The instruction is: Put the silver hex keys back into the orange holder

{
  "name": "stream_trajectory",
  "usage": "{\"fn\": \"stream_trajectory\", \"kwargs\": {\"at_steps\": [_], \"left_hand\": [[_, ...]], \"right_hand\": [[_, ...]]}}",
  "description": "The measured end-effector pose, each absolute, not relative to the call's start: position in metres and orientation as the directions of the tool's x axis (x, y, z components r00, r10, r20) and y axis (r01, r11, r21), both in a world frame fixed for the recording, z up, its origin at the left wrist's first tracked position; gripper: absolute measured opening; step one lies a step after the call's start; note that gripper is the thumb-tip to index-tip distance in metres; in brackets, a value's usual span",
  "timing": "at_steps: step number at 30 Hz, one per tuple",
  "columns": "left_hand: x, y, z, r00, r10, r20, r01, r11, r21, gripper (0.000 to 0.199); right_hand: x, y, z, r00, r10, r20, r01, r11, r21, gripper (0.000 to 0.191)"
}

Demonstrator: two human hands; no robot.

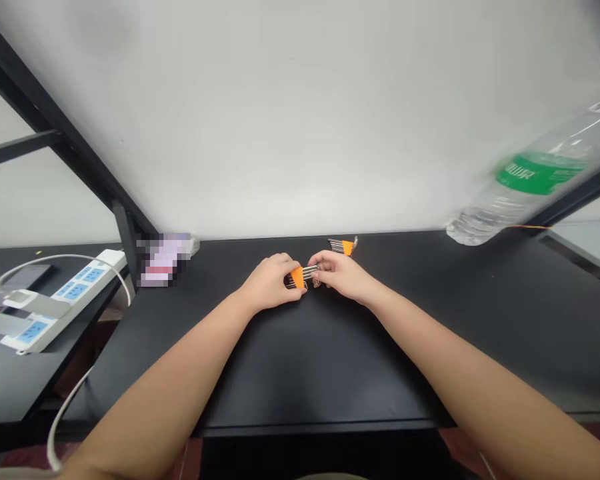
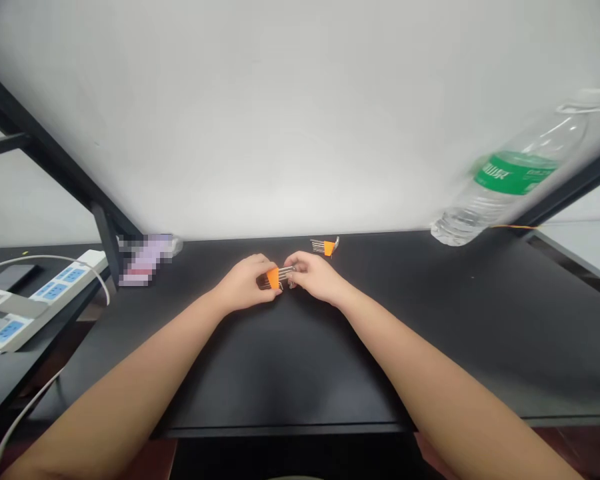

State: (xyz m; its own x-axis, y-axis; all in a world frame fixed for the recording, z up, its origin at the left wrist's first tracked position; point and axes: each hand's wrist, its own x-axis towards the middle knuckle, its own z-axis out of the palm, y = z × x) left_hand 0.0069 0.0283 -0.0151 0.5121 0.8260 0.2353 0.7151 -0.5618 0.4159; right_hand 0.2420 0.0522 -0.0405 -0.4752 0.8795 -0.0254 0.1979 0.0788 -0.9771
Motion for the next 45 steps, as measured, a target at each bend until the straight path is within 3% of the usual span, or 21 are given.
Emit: {"fn": "stream_trajectory", "kwargs": {"at_steps": [10, 15, 20, 26, 29, 38, 42, 45], "left_hand": [[0.009, 0.027, -0.018, 0.517, 0.816, 0.259, 0.705, -0.578, 0.411, 0.034], [0.002, 0.031, -0.017, 0.511, 0.823, 0.249, 0.728, -0.568, 0.383, 0.027], [-0.006, 0.036, -0.019, 0.46, 0.855, 0.24, 0.772, -0.518, 0.369, 0.024], [-0.002, 0.035, -0.019, 0.439, 0.865, 0.241, 0.782, -0.501, 0.371, 0.025], [-0.001, 0.035, -0.019, 0.43, 0.871, 0.239, 0.779, -0.491, 0.389, 0.024], [-0.002, 0.035, -0.023, 0.405, 0.877, 0.258, 0.775, -0.479, 0.412, 0.024], [-0.002, 0.035, -0.021, 0.42, 0.871, 0.253, 0.755, -0.49, 0.435, 0.03], [-0.001, 0.035, -0.02, 0.445, 0.861, 0.245, 0.739, -0.508, 0.443, 0.033]], "right_hand": [[0.244, 0.047, -0.03, -0.526, 0.849, -0.052, 0.147, 0.031, -0.989, 0.021], [0.251, 0.052, -0.029, -0.45, 0.891, -0.06, 0.183, 0.026, -0.983, 0.021], [0.268, 0.064, -0.028, -0.344, 0.924, -0.168, 0.311, -0.057, -0.949, 0.017], [0.268, 0.064, -0.031, -0.289, 0.953, -0.093, 0.621, 0.113, -0.775, 0.007], [0.268, 0.064, -0.03, -0.262, 0.963, -0.065, 0.711, 0.147, -0.688, 0.013], [0.272, 0.069, -0.037, -0.361, 0.923, 0.135, 0.785, 0.379, -0.491, 0.023], [0.273, 0.062, -0.034, -0.453, 0.887, 0.092, 0.776, 0.443, -0.449, 0.037], [0.274, 0.061, -0.034, -0.498, 0.864, 0.08, 0.765, 0.48, -0.43, 0.027]]}}
